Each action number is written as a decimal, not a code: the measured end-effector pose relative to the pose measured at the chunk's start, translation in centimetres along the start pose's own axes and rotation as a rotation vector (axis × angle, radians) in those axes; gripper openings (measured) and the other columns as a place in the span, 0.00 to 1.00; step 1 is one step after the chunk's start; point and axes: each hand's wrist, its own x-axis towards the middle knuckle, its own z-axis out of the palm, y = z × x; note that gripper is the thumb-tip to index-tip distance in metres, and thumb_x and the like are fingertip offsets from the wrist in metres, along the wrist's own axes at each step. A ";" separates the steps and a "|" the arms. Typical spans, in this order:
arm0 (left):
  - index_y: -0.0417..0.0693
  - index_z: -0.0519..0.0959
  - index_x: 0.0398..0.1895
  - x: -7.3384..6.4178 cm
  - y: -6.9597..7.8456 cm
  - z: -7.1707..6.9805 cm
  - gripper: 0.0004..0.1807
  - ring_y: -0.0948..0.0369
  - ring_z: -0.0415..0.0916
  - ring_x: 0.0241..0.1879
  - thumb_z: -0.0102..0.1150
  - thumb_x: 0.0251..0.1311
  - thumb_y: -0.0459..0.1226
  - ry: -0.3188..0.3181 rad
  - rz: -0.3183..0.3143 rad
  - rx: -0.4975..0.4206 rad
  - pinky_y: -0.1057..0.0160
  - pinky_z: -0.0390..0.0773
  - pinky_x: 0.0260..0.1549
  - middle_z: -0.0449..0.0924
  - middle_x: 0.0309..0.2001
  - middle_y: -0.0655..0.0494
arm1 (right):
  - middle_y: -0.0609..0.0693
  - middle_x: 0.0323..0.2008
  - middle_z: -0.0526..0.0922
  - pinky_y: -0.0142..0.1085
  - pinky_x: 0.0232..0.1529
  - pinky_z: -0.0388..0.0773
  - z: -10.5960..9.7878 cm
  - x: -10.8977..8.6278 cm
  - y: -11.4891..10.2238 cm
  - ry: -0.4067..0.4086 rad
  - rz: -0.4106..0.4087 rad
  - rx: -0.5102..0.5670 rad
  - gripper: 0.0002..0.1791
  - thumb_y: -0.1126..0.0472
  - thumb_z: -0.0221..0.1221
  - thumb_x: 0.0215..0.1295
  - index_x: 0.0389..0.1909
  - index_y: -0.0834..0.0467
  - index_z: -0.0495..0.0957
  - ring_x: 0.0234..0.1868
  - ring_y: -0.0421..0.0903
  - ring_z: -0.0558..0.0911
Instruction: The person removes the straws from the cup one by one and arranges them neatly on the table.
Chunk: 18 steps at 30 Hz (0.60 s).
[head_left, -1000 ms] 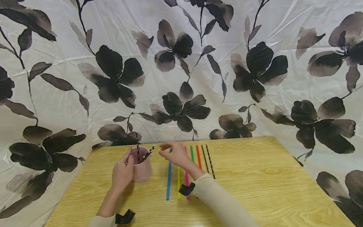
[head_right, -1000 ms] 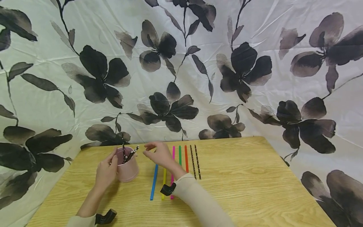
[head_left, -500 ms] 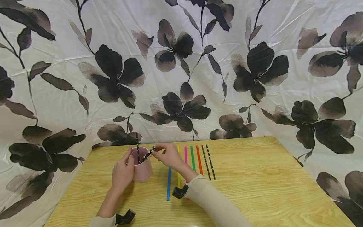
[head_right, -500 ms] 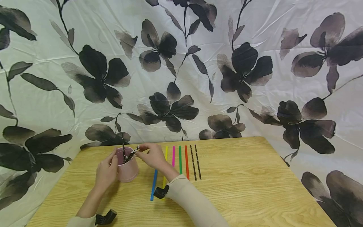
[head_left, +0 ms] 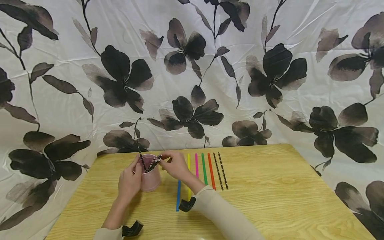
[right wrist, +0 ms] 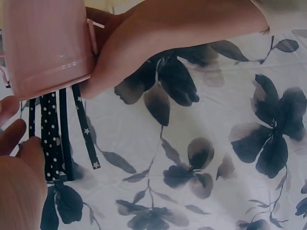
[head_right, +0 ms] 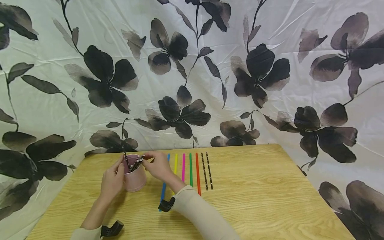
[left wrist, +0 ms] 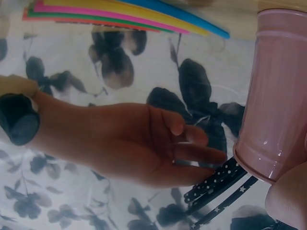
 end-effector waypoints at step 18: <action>0.74 0.64 0.58 0.0 -0.1 0.1 0.20 0.54 0.65 0.22 0.36 0.62 0.49 0.009 -0.006 0.002 0.59 0.61 0.18 0.71 0.18 0.52 | 0.61 0.33 0.79 0.50 0.26 0.74 -4.6 -1.7 -5.2 0.051 -0.049 0.304 0.08 0.68 0.54 0.58 0.37 0.66 0.76 0.33 0.56 0.79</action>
